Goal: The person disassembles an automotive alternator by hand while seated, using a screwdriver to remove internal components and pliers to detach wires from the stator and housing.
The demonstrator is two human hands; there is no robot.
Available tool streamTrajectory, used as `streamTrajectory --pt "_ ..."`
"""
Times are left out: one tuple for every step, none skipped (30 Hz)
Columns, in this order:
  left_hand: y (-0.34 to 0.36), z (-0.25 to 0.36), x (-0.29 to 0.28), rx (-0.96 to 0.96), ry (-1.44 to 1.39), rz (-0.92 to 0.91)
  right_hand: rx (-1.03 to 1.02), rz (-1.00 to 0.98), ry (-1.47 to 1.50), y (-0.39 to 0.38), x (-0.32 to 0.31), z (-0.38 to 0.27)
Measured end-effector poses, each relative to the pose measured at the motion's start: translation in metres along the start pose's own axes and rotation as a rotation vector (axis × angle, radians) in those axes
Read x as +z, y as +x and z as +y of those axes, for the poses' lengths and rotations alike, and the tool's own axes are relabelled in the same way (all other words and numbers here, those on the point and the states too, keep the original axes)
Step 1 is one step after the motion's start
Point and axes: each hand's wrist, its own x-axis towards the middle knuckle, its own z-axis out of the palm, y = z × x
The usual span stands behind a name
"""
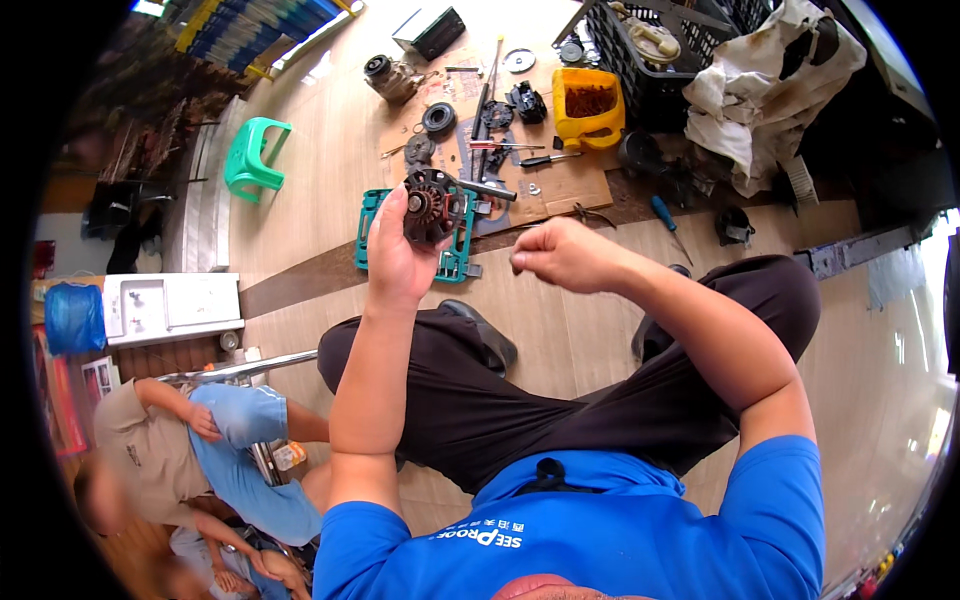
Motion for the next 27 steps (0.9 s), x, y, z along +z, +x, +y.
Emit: streamTrajectory --pt "0.000 0.000 -0.001 0.020 -0.008 0.031 -0.007 -0.037 0.015 0.000 0.006 0.001" --pt "-0.001 -0.003 0.001 0.050 0.009 0.050 -0.046 -0.077 -0.043 -0.004 0.010 -0.003" --pt "0.000 -0.004 0.002 0.075 0.041 0.061 -0.085 -0.116 -0.101 -0.008 0.013 -0.009" --pt "0.000 -0.006 0.002 0.099 0.073 0.072 -0.134 -0.138 -0.122 -0.011 0.015 -0.015" --pt "-0.002 -0.007 0.000 0.124 0.108 0.090 -0.121 -0.200 -0.032 -0.013 0.015 -0.021" --pt "-0.003 -0.008 0.001 0.142 0.174 0.119 -0.105 -0.258 0.057 -0.017 0.012 -0.028" --pt "-0.005 -0.009 0.003 0.159 0.240 0.148 -0.088 -0.315 0.146 -0.021 0.009 -0.035" --pt "-0.005 -0.008 0.007 0.174 0.302 0.170 -0.088 -0.330 0.275 -0.026 0.000 -0.041" --pt "-0.006 -0.006 0.008 0.151 0.306 0.153 -0.091 -0.271 0.305 -0.031 -0.010 -0.047" --pt "-0.006 -0.002 0.010 0.129 0.310 0.136 -0.167 -0.200 0.283 -0.032 -0.021 -0.048" --pt "-0.005 0.000 0.012 0.102 0.313 0.108 -0.243 -0.118 0.261 -0.033 -0.034 -0.047" --pt "-0.005 0.003 0.012 0.065 0.271 0.077 -0.230 -0.001 0.243 -0.031 -0.044 -0.045" --pt "-0.007 0.005 0.013 0.034 0.251 0.062 -0.217 0.115 0.224 -0.029 -0.053 -0.042" --pt "-0.008 0.008 0.015 0.008 0.230 0.047 -0.151 0.242 0.204 -0.025 -0.059 -0.038" --pt "-0.007 0.010 0.017 -0.021 0.207 0.023 -0.119 0.317 0.087 -0.024 -0.065 -0.035" --pt "-0.006 0.011 0.019 -0.035 0.205 -0.008 -0.135 0.362 -0.032 -0.019 -0.069 -0.025" --pt "-0.007 0.011 0.019 -0.033 0.198 0.009 -0.150 0.403 -0.147 -0.016 -0.068 -0.022" --pt "-0.007 0.011 0.021 -0.032 0.191 0.025 -0.164 0.414 -0.137 -0.016 -0.068 -0.020" --pt "-0.006 0.010 0.023 -0.031 0.184 0.040 -0.178 0.425 -0.127 -0.017 -0.066 -0.020" --pt "-0.005 0.007 0.025 0.007 0.197 0.109 -0.189 0.432 -0.117 -0.019 -0.063 -0.022" --pt "-0.004 0.007 0.024 0.008 0.273 0.144 -0.209 0.404 -0.069 -0.019 -0.062 -0.023" --pt "-0.002 0.006 0.023 0.009 0.349 0.177 -0.230 0.377 -0.021 -0.020 -0.061 -0.024" --pt "-0.002 0.005 0.022 0.011 0.426 0.212 -0.251 0.349 0.028 -0.021 -0.059 -0.026" --pt "-0.002 0.003 0.020 0.054 0.527 0.211 -0.259 0.309 0.071 -0.021 -0.056 -0.028" --pt "-0.001 -0.001 0.018 0.098 0.628 0.209 -0.267 0.270 0.114 -0.021 -0.051 -0.030" --pt "-0.002 -0.004 0.018 0.141 0.728 0.208 -0.274 0.229 0.156 -0.022 -0.047 -0.032" --pt "-0.003 -0.004 0.018 0.138 0.788 0.214 -0.247 0.190 0.234 -0.024 -0.045 -0.034"
